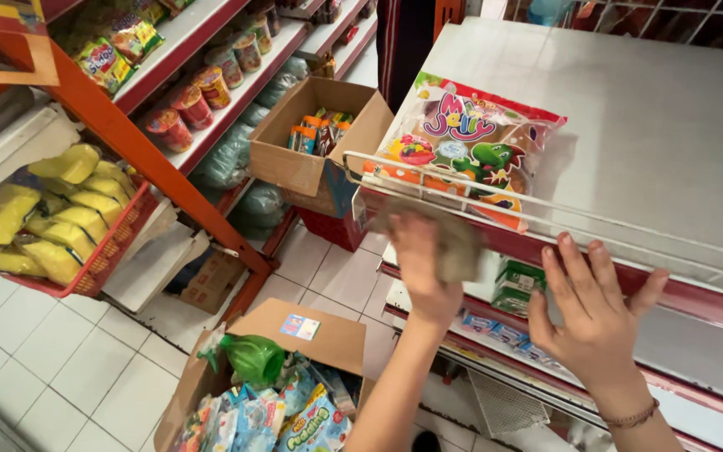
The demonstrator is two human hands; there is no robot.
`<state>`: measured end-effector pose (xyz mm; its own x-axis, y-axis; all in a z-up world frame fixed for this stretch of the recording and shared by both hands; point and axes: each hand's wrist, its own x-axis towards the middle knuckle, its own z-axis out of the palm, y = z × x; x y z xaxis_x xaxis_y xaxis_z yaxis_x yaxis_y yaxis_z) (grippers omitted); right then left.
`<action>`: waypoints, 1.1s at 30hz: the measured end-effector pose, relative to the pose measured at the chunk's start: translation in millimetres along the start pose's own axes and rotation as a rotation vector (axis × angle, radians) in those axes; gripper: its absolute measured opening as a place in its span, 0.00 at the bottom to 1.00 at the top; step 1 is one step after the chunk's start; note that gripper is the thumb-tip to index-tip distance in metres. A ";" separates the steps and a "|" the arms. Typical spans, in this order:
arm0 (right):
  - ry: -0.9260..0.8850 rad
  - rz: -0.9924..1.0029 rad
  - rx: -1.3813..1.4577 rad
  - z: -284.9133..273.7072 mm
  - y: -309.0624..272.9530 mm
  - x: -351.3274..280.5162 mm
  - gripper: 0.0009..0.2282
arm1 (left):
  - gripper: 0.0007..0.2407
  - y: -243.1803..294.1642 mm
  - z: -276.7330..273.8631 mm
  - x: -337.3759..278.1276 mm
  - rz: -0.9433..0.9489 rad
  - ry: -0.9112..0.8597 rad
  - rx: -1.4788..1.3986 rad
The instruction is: The person wipes a refrigerated display shelf with a cloth, then picks up snack packages from a cardboard box and places them on the shelf. The person uses a barcode scanner to scan the items before arranging them.
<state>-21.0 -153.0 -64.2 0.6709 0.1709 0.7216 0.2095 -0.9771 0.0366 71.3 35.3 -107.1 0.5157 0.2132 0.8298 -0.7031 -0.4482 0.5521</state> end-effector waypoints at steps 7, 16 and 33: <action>0.018 0.016 0.063 -13.6 -11.6 15.2 0.22 | 0.26 43.0 11.3 -5.5 0.271 -0.229 0.054; 0.231 -0.043 0.340 -53.4 -14.9 13.0 0.17 | 0.18 20.8 -28.9 11.9 -0.313 0.143 -0.266; 0.535 0.137 0.262 -197.0 82.4 122.8 0.19 | 0.18 298.8 40.2 226.8 0.710 -0.151 0.289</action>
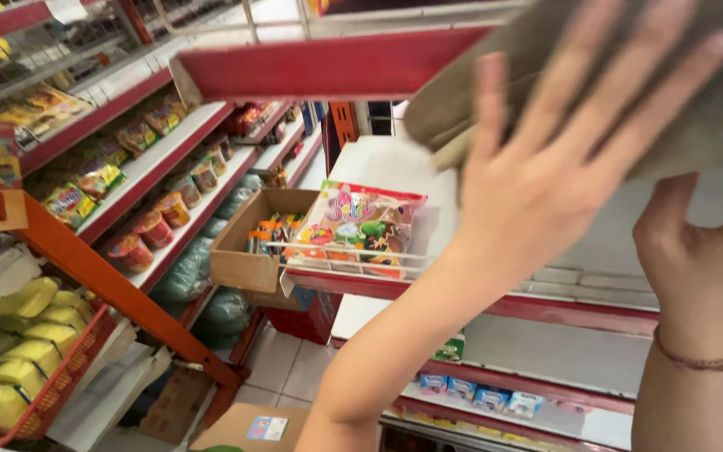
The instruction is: The person wipes a refrigerated display shelf with a cloth, then picks up snack packages from a cardboard box and places them on the shelf. The person uses a barcode scanner to scan the items before arranging them.
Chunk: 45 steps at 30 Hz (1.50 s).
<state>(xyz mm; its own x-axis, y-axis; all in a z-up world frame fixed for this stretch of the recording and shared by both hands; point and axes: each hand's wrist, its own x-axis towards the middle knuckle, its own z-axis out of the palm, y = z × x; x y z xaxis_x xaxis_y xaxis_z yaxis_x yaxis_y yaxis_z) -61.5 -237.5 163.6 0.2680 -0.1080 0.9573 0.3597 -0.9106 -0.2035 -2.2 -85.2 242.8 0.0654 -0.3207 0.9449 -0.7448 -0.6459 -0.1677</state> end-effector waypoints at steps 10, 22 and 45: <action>-0.067 -0.178 -0.222 14.2 -22.8 27.8 0.28 | 0.23 -119.1 19.7 -51.3 -0.038 -0.007 0.166; -0.133 -0.255 -0.310 20.5 -17.0 38.9 0.28 | 0.32 -138.3 19.2 -78.3 -0.308 0.178 -0.097; -0.010 -0.051 -0.109 -58.7 35.7 21.5 0.16 | 0.28 -35.1 53.8 -43.5 -0.202 0.130 -0.184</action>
<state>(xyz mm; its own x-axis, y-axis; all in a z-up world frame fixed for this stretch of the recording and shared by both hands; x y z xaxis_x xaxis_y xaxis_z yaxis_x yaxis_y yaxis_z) -95.4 -295.7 189.0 0.2611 -0.0570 0.9636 0.2740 -0.9528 -0.1306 56.8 -85.8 192.4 0.1474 -0.0993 0.9841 -0.8341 -0.5472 0.0697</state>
